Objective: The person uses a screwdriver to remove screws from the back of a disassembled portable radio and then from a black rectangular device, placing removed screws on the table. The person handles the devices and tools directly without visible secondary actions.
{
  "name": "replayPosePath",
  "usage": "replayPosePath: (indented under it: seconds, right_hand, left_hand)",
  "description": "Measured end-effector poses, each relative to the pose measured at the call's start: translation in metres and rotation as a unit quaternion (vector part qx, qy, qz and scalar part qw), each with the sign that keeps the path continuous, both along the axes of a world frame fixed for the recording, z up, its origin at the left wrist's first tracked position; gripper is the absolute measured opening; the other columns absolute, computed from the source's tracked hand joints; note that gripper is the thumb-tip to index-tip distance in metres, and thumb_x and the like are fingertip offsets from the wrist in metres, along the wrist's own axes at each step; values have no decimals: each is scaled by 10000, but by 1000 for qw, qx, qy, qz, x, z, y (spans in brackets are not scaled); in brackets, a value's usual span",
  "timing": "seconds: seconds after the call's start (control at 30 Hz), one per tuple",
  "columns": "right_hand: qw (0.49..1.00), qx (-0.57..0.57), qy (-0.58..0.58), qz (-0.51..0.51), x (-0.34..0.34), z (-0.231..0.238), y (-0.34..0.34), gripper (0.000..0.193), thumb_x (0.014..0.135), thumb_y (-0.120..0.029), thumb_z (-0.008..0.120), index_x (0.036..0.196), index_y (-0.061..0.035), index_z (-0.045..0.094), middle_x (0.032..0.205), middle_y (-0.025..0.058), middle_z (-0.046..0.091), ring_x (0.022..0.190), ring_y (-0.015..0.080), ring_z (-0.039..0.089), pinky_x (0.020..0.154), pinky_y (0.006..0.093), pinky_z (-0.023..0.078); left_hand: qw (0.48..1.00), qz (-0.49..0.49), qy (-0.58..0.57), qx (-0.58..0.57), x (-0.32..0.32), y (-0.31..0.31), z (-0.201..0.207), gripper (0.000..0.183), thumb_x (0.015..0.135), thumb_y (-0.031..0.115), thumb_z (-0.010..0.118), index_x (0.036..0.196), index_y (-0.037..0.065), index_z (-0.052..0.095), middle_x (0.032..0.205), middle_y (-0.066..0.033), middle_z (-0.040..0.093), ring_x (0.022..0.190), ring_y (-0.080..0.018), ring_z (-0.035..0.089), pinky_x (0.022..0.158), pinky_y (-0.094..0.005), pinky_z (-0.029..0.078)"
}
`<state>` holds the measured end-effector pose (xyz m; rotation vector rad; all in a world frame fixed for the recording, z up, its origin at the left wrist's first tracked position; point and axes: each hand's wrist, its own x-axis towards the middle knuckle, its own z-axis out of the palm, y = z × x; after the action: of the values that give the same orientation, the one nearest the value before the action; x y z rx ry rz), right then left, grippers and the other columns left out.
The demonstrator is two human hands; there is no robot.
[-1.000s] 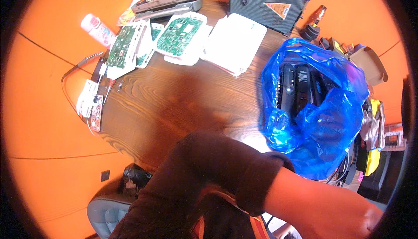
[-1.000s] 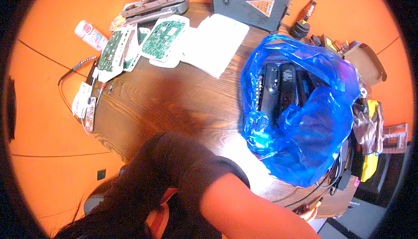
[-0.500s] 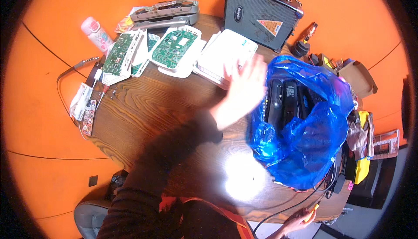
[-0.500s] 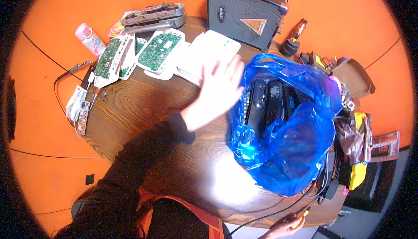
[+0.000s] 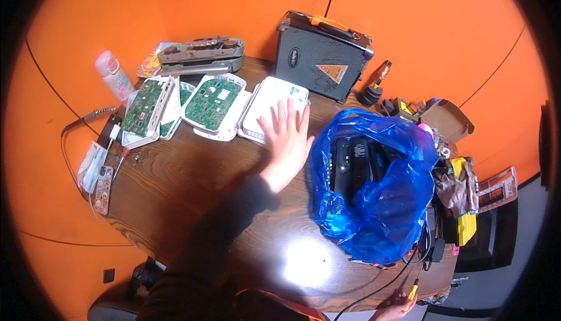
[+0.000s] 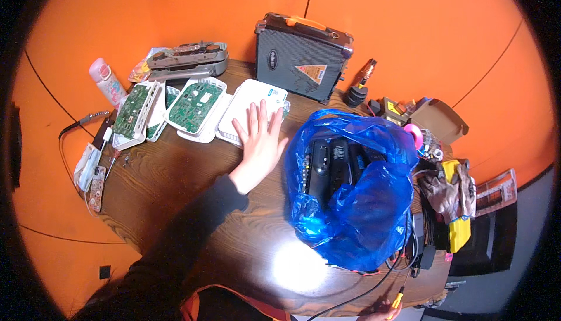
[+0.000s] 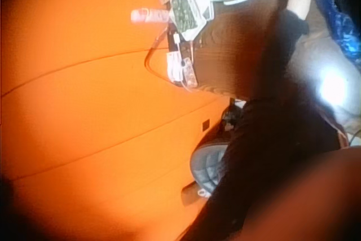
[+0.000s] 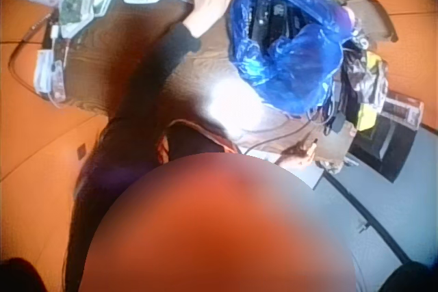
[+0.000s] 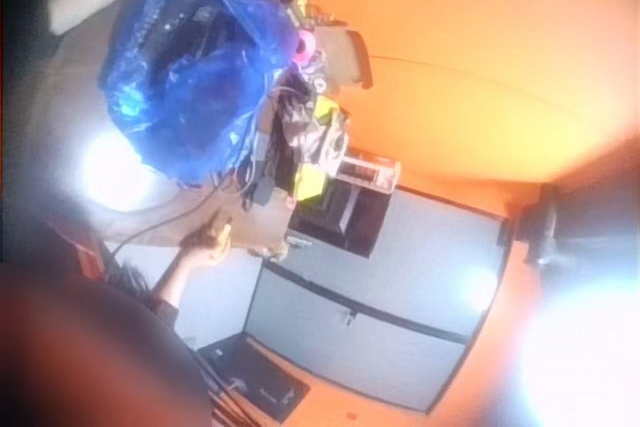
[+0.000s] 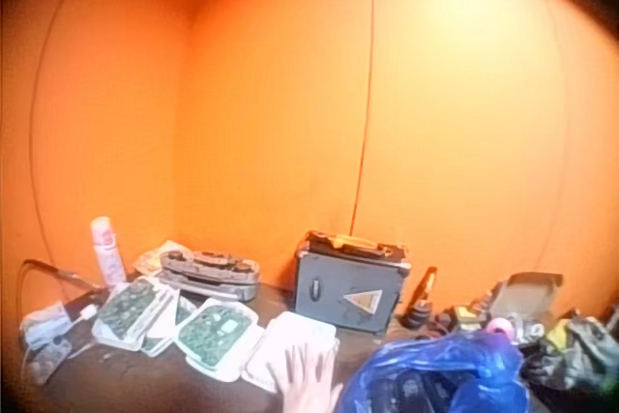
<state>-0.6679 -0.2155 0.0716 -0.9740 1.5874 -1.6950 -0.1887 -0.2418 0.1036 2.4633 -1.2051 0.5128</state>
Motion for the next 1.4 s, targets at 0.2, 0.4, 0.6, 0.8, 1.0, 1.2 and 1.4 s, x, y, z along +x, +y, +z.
replayPosePath:
  seconds: [0.2,0.4,0.6,0.8,1.0,1.2,1.4]
  right_hand:
    - [953,-244,-168,57,-34,78,-50,348,940,-307,460,1150,-34,513,945,78,567,847,161,548,765,241,469]
    - [893,-304,6,331,142,208,-117,283,930,-293,419,1022,-50,530,928,77,571,858,150,569,759,262,449]
    - [636,-348,488,487,431,228,-178,306,802,-210,662,1016,2,606,886,168,633,816,302,631,750,329,485]
    - [578,-325,598,450,565,197,-282,318,825,-226,642,1069,-28,597,881,178,646,835,298,624,746,367,484]
    - [455,-267,606,596,568,219,-322,300,801,-131,604,1074,-7,587,903,62,615,860,127,558,762,296,452]
    - [483,-361,610,515,574,254,-274,422,823,-67,603,1222,12,490,1156,129,574,1067,196,547,908,322,427]
    - [370,-319,400,776,566,212,-56,607,776,19,619,1328,14,367,1326,128,427,1204,241,448,1023,381,357]
  left_hand:
    - [938,-293,91,-164,-23,59,-23,577,826,171,577,1361,119,366,1452,-189,207,1348,-368,189,1050,-615,113]
    - [893,-372,119,-223,-30,84,-48,464,780,56,571,1237,96,508,1373,-140,364,1296,-316,299,1056,-557,192]
    - [870,-365,99,-317,-17,87,-46,396,761,60,554,1156,70,559,1201,-107,522,1184,-273,442,1033,-475,300]
    - [843,-388,93,-360,-18,83,-53,395,729,41,566,1124,47,570,1156,-119,526,1158,-265,463,1017,-468,319]
    - [806,-377,107,-443,-24,77,-56,269,743,64,560,1009,26,571,1003,-131,523,1069,-294,487,965,-461,336]
    - [789,-402,91,-456,-23,73,-55,197,749,102,555,933,31,560,934,-118,527,988,-283,498,921,-437,360]
    - [782,-405,73,-467,-31,64,-60,191,760,133,537,924,36,555,909,-109,541,929,-278,513,841,-405,403]
